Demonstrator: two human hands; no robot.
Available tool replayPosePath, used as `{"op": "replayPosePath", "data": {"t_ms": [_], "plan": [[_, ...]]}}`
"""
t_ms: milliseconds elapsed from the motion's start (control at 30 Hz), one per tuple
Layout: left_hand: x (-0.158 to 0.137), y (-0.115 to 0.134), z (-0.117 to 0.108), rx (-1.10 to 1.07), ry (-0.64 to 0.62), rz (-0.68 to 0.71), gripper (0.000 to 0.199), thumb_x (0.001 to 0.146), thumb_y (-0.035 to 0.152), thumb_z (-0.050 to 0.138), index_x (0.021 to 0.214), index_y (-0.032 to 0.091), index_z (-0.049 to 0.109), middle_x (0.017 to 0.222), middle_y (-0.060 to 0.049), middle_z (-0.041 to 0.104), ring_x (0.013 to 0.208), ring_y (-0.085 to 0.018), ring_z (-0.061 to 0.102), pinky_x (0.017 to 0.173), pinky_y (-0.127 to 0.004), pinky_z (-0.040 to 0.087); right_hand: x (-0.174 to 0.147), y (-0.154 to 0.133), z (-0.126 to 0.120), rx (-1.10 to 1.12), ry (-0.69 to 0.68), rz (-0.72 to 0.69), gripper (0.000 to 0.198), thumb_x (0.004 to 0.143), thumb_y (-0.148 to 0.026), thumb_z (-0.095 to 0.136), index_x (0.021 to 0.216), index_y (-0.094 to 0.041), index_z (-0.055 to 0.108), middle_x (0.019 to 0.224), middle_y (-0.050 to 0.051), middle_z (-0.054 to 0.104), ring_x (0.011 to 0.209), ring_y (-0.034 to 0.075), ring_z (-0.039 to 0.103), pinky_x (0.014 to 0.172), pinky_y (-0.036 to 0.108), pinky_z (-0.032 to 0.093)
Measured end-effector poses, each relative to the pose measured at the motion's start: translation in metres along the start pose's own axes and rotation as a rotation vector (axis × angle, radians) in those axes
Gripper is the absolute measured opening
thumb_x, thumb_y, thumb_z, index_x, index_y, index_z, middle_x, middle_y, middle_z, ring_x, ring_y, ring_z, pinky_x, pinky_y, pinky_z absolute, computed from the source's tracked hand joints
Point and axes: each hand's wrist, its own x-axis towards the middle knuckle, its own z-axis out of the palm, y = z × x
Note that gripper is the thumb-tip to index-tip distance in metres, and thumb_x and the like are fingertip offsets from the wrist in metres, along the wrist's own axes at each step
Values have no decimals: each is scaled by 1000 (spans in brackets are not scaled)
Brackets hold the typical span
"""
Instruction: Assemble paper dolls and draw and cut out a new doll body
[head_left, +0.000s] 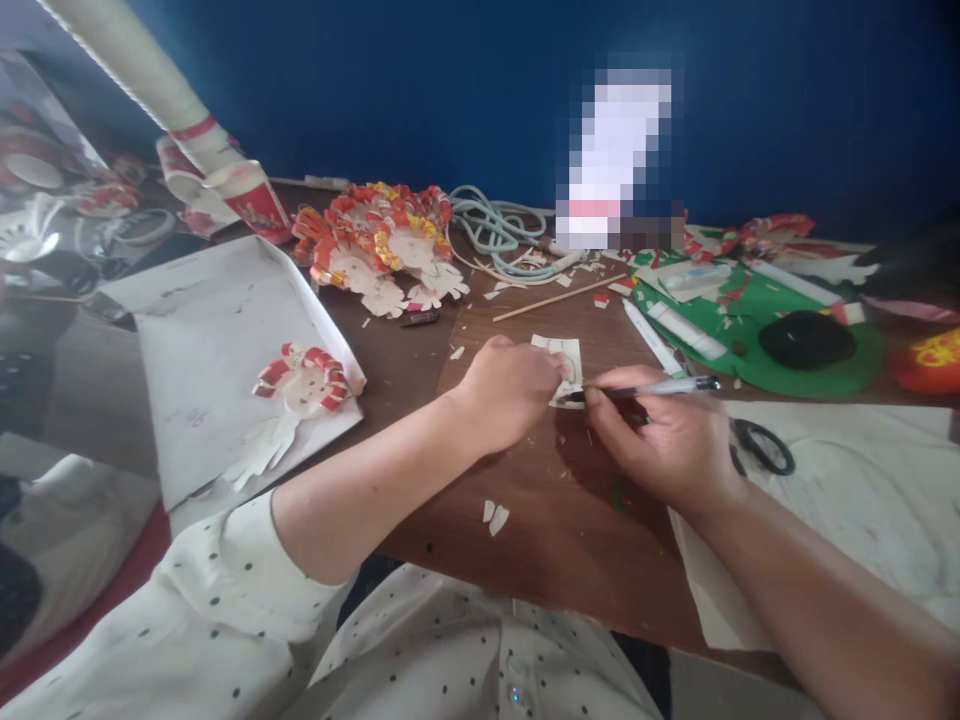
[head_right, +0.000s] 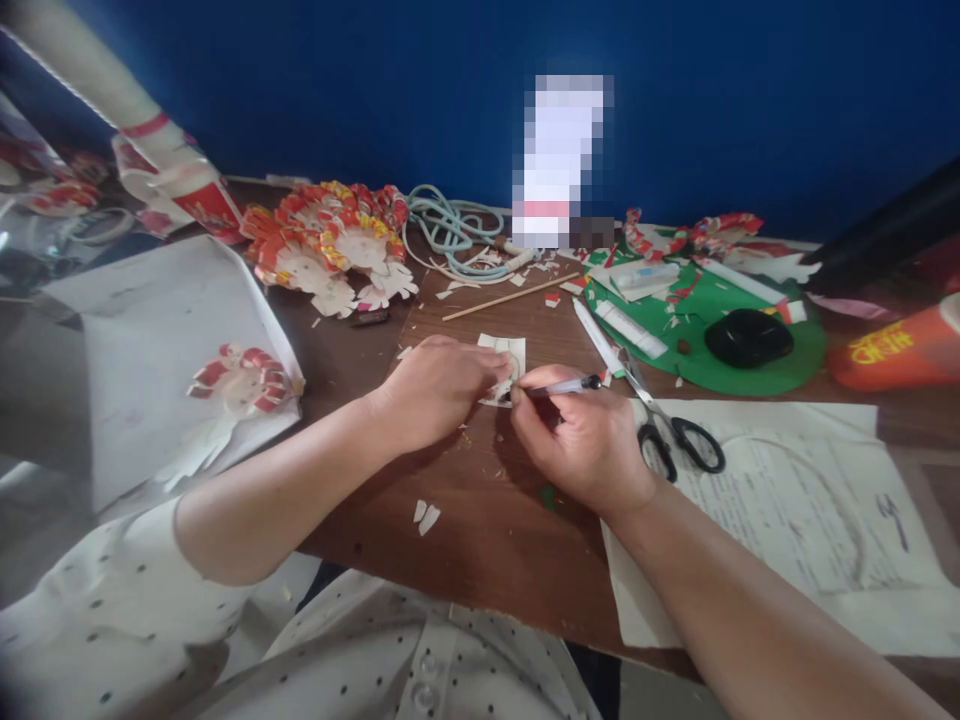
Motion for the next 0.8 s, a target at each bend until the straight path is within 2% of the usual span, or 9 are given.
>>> {"op": "replayPosePath", "data": {"t_ms": [533,800], "plan": [[-3,2,-6,-56,-68,-62,29,87,10,45,111,18,61,110,-7,69,105,-21,63,89,-34,42,1,0,2,-12,-15,16,8,87,-24,59,87,-21,67,83,2,73,72,17,69,66,27,52],[-4,3,-8,-45,-81,-71,31,85,10,48,113,19,60,110,-6,69,104,-20,63,90,-33,42,2,1,2,-21,-21,9,7,86,-23,60,88,-21,67,84,3,73,73,17,69,69,28,53]]}}
